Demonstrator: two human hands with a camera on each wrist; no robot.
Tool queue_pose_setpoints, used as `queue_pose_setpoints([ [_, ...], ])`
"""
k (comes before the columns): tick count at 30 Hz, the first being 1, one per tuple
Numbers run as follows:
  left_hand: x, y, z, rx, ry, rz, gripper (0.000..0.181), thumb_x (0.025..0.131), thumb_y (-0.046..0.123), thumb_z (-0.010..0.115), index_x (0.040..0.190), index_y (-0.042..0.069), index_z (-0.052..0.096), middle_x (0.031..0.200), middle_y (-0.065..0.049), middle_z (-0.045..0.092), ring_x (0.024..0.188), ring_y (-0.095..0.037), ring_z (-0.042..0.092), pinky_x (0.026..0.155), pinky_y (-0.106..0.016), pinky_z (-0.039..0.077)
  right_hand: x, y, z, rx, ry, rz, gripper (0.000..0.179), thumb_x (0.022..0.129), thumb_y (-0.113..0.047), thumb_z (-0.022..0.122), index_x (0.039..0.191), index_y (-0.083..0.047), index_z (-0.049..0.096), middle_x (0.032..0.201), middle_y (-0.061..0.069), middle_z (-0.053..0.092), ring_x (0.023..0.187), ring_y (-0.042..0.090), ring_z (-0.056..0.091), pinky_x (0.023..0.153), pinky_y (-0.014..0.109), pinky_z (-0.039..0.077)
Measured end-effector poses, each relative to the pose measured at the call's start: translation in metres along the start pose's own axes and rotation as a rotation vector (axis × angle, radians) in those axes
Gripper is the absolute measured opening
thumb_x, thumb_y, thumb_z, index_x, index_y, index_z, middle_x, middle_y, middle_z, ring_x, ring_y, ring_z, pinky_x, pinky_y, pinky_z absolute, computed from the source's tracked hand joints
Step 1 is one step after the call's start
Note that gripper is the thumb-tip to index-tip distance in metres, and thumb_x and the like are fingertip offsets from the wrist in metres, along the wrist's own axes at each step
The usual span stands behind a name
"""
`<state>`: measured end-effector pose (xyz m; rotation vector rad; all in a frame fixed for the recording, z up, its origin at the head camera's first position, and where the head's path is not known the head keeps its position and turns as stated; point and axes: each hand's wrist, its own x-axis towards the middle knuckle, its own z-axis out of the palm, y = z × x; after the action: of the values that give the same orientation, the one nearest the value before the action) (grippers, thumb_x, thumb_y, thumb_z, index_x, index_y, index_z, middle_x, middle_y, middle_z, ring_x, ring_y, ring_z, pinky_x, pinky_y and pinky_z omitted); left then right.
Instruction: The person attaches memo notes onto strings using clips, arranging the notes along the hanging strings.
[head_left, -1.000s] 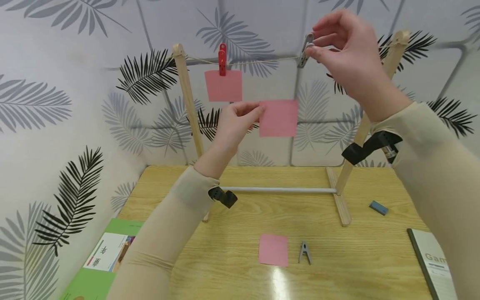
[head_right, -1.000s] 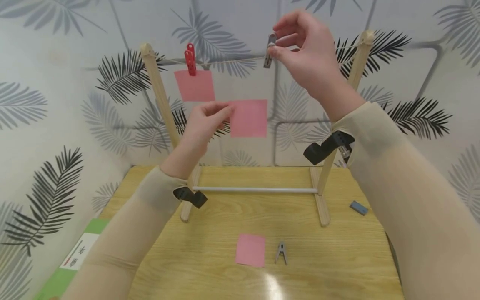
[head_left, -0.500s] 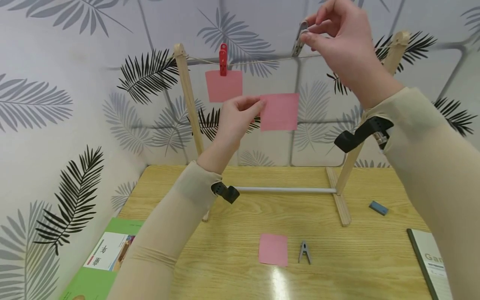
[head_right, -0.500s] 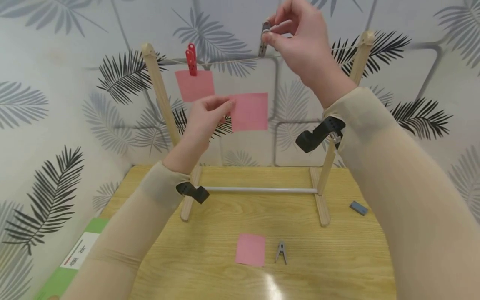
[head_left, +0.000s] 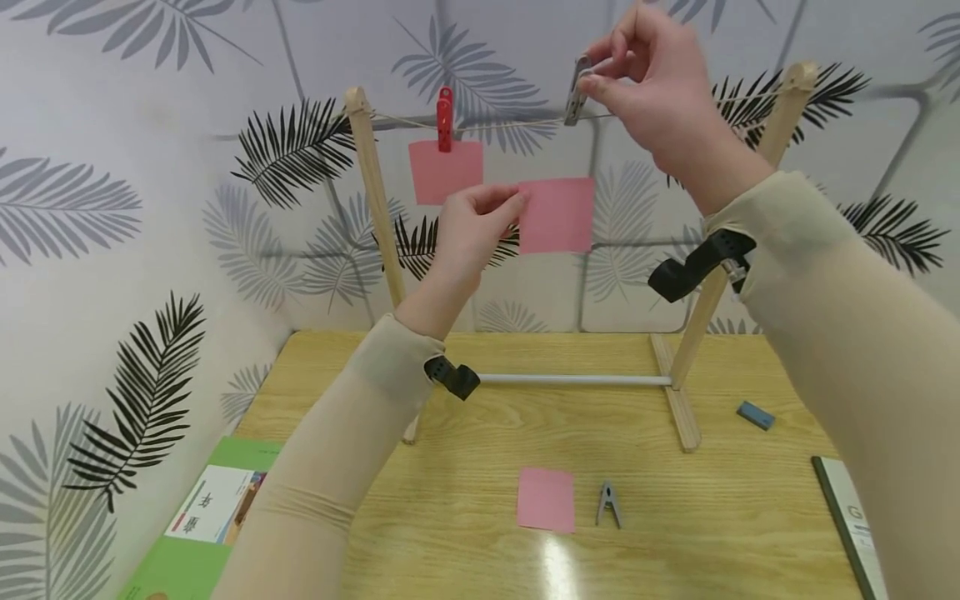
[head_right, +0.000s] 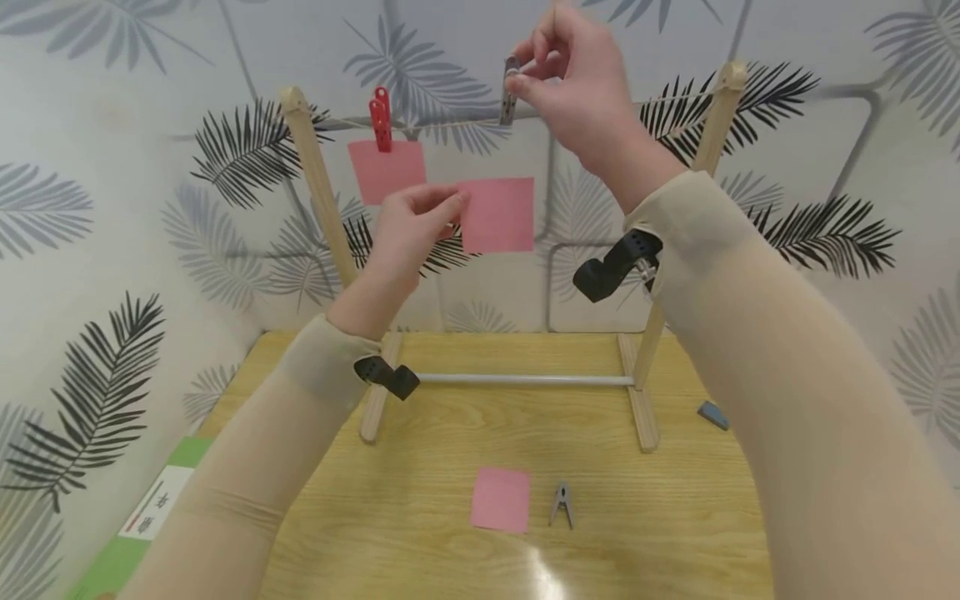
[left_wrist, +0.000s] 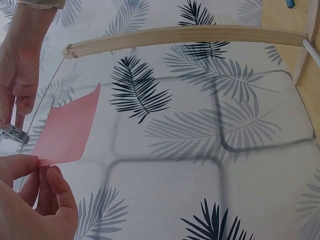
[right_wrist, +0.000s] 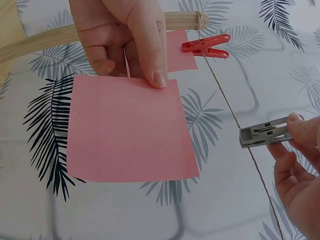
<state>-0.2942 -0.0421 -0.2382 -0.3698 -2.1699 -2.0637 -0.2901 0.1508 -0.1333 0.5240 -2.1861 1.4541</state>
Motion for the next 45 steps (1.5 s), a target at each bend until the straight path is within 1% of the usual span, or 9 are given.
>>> queue_pose_setpoints([
  [2,0.000,0.000,0.000,-0.007,0.000,0.000,0.027,0.094,0.021,0.069,0.116,0.005,0.072,0.098,-0.001,0.068,0.087,-0.011,0.063,0.085,-0.029,0.056,0.000,0.001,0.001,-0.009,-0.004,0.007,0.020,0.094,-0.008,0.065,0.087,-0.015,0.048,0.109,-0.007,0.060,0.102,0.010,0.060,0.088,0.021,0.049],
  [5,0.000,0.001,0.001,-0.009,0.003,0.000,0.027,0.094,0.020,0.069,0.117,0.004,0.072,0.099,-0.003,0.068,0.086,-0.011,0.064,0.087,-0.030,0.056,0.000,0.002,0.003,-0.018,-0.015,0.002,0.021,0.094,-0.008,0.064,0.085,-0.015,0.047,0.109,-0.007,0.061,0.099,0.010,0.060,0.076,0.026,0.044],
  [9,0.001,0.002,0.001,-0.016,0.013,-0.012,0.028,0.094,0.019,0.068,0.118,0.004,0.072,0.100,-0.004,0.068,0.085,-0.011,0.063,0.087,-0.028,0.056,-0.001,0.003,0.005,-0.032,-0.032,-0.001,0.022,0.095,-0.007,0.064,0.084,-0.015,0.046,0.109,-0.007,0.061,0.097,0.011,0.060,0.072,0.028,0.042],
  [13,0.002,0.004,0.001,-0.024,0.023,-0.011,0.028,0.095,0.018,0.068,0.119,0.004,0.072,0.104,-0.006,0.069,0.087,-0.011,0.063,0.089,-0.027,0.056,-0.002,0.004,0.006,-0.052,-0.055,0.014,0.021,0.095,-0.008,0.064,0.086,-0.015,0.046,0.112,-0.006,0.061,0.092,0.012,0.058,0.066,0.025,0.043],
  [18,0.004,0.006,0.002,-0.031,0.029,0.006,0.026,0.095,0.016,0.068,0.118,0.004,0.072,0.101,-0.006,0.069,0.085,-0.011,0.064,0.085,-0.024,0.056,-0.002,0.004,0.005,-0.045,-0.078,0.038,0.021,0.095,-0.009,0.064,0.087,-0.014,0.046,0.112,-0.004,0.060,0.083,0.014,0.054,0.056,0.022,0.040],
  [24,0.004,0.009,0.003,-0.038,0.030,0.017,0.027,0.095,0.015,0.067,0.118,0.003,0.072,0.097,-0.004,0.068,0.082,-0.010,0.063,0.083,-0.023,0.056,-0.003,0.007,0.005,-0.032,-0.098,0.063,0.020,0.095,-0.009,0.064,0.087,-0.014,0.046,0.113,-0.003,0.060,0.077,0.012,0.055,0.053,0.021,0.040],
  [31,0.005,0.010,0.003,-0.038,0.036,0.025,0.027,0.095,0.015,0.067,0.118,0.002,0.071,0.098,-0.005,0.068,0.082,-0.010,0.063,0.084,-0.023,0.056,-0.003,0.010,0.008,-0.035,-0.121,0.054,0.020,0.096,-0.008,0.063,0.087,-0.013,0.045,0.112,-0.003,0.059,0.081,0.012,0.057,0.051,0.022,0.038],
  [37,0.006,0.010,0.004,-0.048,0.037,0.036,0.027,0.096,0.013,0.066,0.120,0.001,0.070,0.105,-0.009,0.068,0.086,-0.011,0.063,0.085,-0.024,0.056,-0.003,0.011,0.008,-0.029,-0.144,0.049,0.020,0.096,-0.007,0.062,0.086,-0.013,0.045,0.111,-0.003,0.060,0.082,0.011,0.057,0.051,0.023,0.037],
  [45,0.007,0.011,0.004,-0.041,0.039,0.052,0.027,0.096,0.014,0.066,0.119,0.001,0.070,0.111,-0.013,0.069,0.090,-0.012,0.064,0.088,-0.024,0.056,-0.004,0.012,0.008,-0.049,-0.163,0.050,0.020,0.096,-0.008,0.062,0.087,-0.013,0.044,0.114,0.000,0.062,0.090,0.012,0.059,0.052,0.023,0.037],
])
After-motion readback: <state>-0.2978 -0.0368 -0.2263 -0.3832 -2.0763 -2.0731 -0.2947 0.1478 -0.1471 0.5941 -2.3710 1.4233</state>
